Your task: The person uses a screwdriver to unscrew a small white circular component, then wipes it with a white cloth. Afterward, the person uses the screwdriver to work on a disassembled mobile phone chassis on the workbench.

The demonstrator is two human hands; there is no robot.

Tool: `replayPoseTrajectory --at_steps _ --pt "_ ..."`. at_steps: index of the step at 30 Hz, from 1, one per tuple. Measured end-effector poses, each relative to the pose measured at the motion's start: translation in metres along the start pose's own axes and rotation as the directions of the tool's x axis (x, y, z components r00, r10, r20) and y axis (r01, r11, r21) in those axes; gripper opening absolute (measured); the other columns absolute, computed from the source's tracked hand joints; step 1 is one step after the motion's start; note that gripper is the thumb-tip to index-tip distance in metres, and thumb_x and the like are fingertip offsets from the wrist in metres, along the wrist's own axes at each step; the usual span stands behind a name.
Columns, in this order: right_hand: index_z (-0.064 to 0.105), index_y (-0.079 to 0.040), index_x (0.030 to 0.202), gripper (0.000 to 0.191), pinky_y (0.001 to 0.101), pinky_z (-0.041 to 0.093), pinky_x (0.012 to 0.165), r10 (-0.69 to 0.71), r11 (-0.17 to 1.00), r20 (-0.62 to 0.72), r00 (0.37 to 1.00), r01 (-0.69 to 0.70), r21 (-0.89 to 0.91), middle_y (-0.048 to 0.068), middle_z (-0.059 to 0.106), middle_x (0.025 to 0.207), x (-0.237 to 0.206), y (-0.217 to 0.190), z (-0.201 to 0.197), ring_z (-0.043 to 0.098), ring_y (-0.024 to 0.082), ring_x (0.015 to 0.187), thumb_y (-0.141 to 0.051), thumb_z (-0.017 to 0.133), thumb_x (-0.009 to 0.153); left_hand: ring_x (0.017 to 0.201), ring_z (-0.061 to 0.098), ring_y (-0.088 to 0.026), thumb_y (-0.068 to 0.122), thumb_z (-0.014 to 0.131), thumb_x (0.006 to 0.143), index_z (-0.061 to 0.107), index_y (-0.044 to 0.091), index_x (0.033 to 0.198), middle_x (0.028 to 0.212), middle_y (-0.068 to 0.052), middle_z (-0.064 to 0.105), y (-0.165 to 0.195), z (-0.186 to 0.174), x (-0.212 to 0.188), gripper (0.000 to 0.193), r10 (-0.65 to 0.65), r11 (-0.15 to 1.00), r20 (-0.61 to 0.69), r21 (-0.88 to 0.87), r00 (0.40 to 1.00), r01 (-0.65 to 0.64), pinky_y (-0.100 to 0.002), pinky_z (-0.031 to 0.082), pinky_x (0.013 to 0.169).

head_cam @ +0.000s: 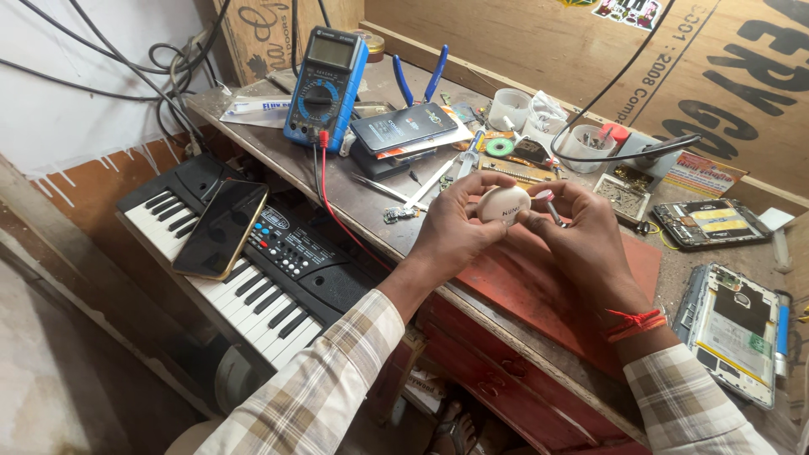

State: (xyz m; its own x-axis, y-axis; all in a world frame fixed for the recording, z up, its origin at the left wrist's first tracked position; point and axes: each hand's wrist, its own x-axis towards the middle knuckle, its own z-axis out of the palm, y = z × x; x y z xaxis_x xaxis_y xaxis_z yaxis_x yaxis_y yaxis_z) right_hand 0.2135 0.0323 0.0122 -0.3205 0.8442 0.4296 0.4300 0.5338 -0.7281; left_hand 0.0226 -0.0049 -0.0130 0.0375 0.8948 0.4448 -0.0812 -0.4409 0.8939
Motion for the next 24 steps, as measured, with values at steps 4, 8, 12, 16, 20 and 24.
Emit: replayPoseTrajectory --at_steps 4,8,12,16,20,24 --pt "0.070 -0.003 0.112 0.025 0.0229 0.049 0.077 0.006 0.999 -0.005 1.000 -0.006 0.044 0.004 0.078 0.095 0.0010 0.0020 -0.0009 0.063 0.004 0.086 -0.015 0.076 0.091 0.091 0.070 -0.007 -0.003 0.069 0.081 0.061 0.006 0.135 0.104 -0.007 0.073 -0.0031 -0.0015 0.0006 0.056 -0.020 0.999 0.005 -0.026 1.000 0.020 -0.020 0.056 0.075" --pt "0.071 -0.002 0.109 0.021 0.0223 0.049 0.075 0.016 0.999 -0.009 1.000 -0.016 0.040 0.002 0.078 0.094 0.0019 0.0040 0.0002 0.062 0.003 0.084 -0.015 0.074 0.093 0.087 0.069 -0.007 -0.002 0.068 0.079 0.060 0.004 0.137 0.104 -0.007 0.072 -0.0037 -0.0027 0.0007 0.060 -0.049 0.999 -0.003 -0.011 0.999 0.049 -0.020 0.056 0.072" --pt "0.071 -0.001 0.108 0.020 0.0225 0.050 0.075 0.022 0.999 -0.014 1.000 -0.022 0.036 0.003 0.078 0.094 0.0020 0.0037 0.0005 0.062 0.003 0.084 -0.015 0.074 0.094 0.091 0.069 -0.007 0.000 0.070 0.078 0.059 0.003 0.139 0.106 -0.007 0.071 -0.0042 -0.0020 0.0007 0.063 -0.035 0.999 -0.019 -0.003 0.999 0.035 -0.020 0.057 0.075" --pt "0.072 -0.002 0.107 0.018 0.0227 0.051 0.075 0.015 1.000 -0.022 1.000 -0.014 0.015 0.004 0.078 0.094 0.0012 0.0031 0.0000 0.066 0.005 0.085 -0.016 0.073 0.095 0.095 0.070 -0.009 0.001 0.073 0.078 0.058 0.001 0.140 0.113 -0.006 0.068 -0.0049 -0.0019 0.0002 0.064 -0.007 1.000 -0.042 0.028 0.999 0.008 -0.021 0.058 0.080" --pt "0.071 -0.001 0.106 0.017 0.0226 0.052 0.076 -0.022 0.998 -0.028 0.999 0.024 0.055 0.004 0.078 0.094 0.0013 0.0041 -0.0003 0.067 0.005 0.086 -0.016 0.071 0.096 0.098 0.071 -0.010 0.005 0.076 0.078 0.060 0.002 0.138 0.116 -0.005 0.069 -0.0033 -0.0013 -0.0006 0.063 0.024 0.998 -0.056 0.067 0.998 -0.020 -0.023 0.060 0.083" --pt "0.071 0.000 0.106 0.016 0.0224 0.052 0.077 -0.076 0.991 -0.034 0.997 0.080 0.111 0.004 0.077 0.095 0.0016 0.0046 -0.0006 0.067 0.005 0.087 -0.015 0.070 0.099 0.097 0.073 -0.010 0.012 0.080 0.076 0.065 0.003 0.130 0.111 -0.006 0.073 -0.0010 0.0011 0.0001 0.057 0.040 0.984 -0.104 0.178 0.994 -0.021 -0.025 0.062 0.079"
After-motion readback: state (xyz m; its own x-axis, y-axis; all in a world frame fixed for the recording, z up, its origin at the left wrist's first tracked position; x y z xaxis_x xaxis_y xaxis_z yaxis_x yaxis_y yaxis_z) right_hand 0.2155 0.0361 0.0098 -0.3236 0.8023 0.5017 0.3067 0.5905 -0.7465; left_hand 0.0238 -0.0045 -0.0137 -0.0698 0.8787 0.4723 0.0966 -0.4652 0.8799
